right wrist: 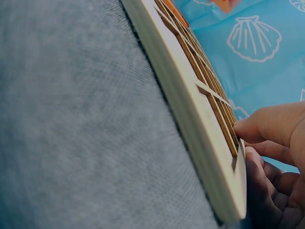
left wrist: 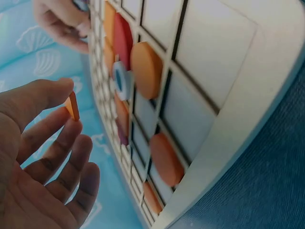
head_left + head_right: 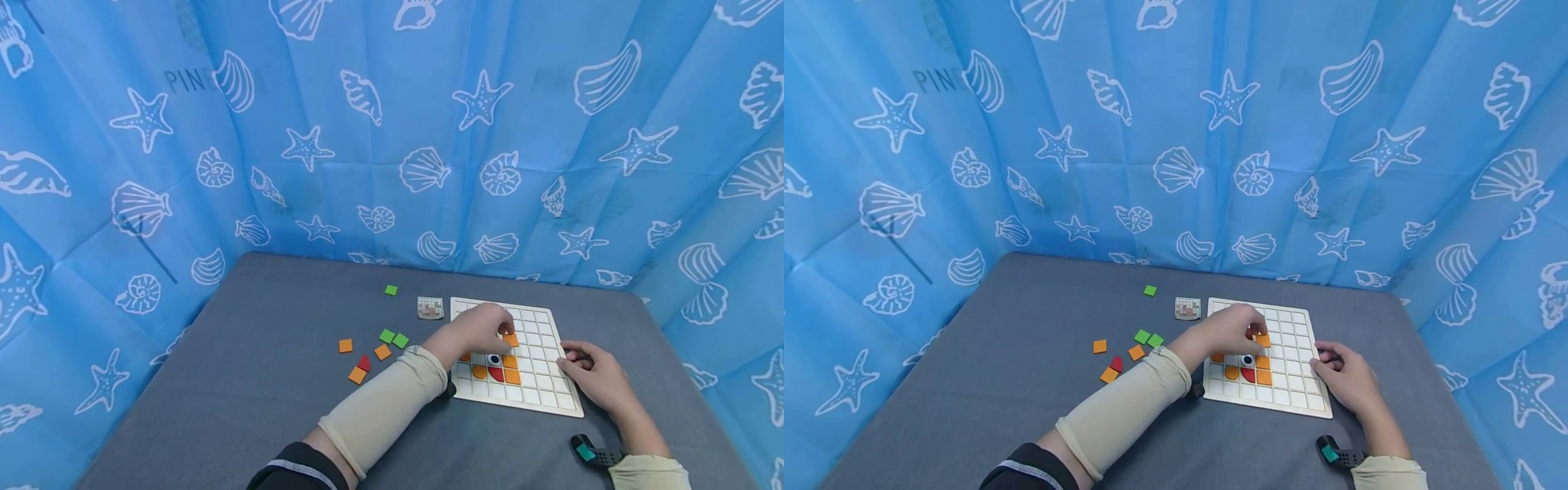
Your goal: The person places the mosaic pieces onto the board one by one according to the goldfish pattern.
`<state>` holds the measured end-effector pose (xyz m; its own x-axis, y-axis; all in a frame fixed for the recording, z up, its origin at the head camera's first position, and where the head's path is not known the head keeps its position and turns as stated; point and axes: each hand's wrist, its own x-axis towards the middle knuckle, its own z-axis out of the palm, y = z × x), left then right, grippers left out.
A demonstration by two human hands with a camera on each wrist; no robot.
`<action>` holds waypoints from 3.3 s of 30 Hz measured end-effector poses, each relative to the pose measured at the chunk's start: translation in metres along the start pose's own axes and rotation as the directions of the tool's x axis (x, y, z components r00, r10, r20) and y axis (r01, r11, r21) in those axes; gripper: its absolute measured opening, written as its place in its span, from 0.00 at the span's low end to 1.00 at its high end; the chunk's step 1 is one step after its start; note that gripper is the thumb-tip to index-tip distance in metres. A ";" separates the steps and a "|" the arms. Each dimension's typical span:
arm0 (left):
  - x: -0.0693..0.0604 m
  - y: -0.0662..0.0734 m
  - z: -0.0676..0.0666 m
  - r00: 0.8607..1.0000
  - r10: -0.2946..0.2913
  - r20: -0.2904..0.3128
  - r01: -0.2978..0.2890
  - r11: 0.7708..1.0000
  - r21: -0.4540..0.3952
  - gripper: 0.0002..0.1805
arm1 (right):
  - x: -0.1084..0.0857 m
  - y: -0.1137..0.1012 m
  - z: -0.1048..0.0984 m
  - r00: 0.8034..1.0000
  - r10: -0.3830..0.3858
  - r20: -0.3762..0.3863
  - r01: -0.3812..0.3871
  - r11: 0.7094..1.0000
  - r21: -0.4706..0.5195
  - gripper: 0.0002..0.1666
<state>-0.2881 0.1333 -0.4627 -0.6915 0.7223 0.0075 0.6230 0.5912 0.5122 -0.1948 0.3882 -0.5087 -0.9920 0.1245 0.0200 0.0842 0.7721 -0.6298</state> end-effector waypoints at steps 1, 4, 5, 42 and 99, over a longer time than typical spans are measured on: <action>0.001 0.000 0.001 1.000 -0.008 0.006 0.008 1.000 0.006 0.13 | 0.000 0.000 0.000 1.000 0.001 0.001 -0.001 1.000 0.001 0.28; 0.002 0.000 0.006 1.000 -0.022 0.019 0.021 0.999 0.035 0.14 | 0.000 -0.001 0.001 1.000 0.003 0.004 -0.003 1.000 -0.001 0.28; 0.002 0.000 0.007 0.999 -0.024 0.021 0.023 0.999 0.042 0.14 | -0.001 -0.001 0.001 1.000 0.003 0.003 -0.003 1.000 -0.001 0.28; -0.001 -0.001 0.016 0.999 -0.049 -0.002 0.049 0.988 0.148 0.08 | -0.001 -0.001 -0.001 1.000 -0.018 -0.001 0.018 1.000 0.004 0.28; -0.102 -0.057 -0.043 0.984 -0.050 -0.169 0.026 0.989 -0.143 0.16 | 0.000 -0.001 -0.003 1.000 -0.011 0.009 0.011 1.000 0.003 0.28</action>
<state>-0.2689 0.0101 -0.4559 -0.7739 0.6204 0.1270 0.5460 0.5521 0.6301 -0.1948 0.3888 -0.5057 -0.9937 0.1102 0.0195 0.0732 0.7718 -0.6316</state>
